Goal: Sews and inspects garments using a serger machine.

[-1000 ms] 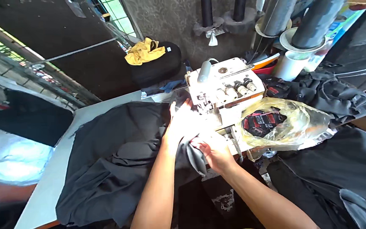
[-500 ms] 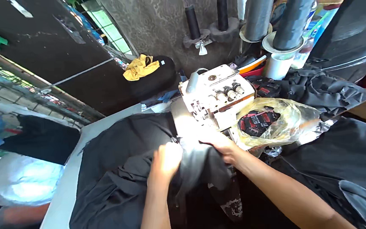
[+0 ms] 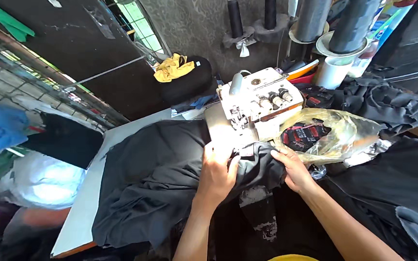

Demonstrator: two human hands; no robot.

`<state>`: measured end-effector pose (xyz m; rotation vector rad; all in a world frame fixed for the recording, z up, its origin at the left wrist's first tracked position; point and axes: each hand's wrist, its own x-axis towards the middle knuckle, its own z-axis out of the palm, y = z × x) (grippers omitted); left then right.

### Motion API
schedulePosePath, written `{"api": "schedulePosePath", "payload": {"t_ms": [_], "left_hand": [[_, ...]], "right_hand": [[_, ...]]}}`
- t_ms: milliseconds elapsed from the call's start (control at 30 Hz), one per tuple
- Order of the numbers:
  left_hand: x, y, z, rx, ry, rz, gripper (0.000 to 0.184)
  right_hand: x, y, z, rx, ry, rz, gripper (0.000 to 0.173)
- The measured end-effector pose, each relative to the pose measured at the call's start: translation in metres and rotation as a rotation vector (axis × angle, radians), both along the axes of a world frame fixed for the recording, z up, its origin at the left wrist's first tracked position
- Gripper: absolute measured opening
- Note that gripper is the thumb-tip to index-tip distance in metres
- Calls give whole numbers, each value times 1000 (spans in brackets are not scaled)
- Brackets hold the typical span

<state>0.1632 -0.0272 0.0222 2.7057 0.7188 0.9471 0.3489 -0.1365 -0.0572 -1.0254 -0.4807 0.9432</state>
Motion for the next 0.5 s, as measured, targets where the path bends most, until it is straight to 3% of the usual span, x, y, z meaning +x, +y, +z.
{"api": "schedulePosePath", "payload": {"t_ms": [133,233,367,500], "left_hand": [[14,24,7,-282,235,-302,37],[6,50,11,-288,303,-406,30],[-23,70,44,-92,212,-293,36],[-53,83,80,-19,168,-205,29]], "right_hand": [[7,-10,-2,203,-270,110,20],[24,-17,7,271,-403,137,22],[40,-19,26,283,-475,107,23],[50,-17,42,310,-659,86,18]]}}
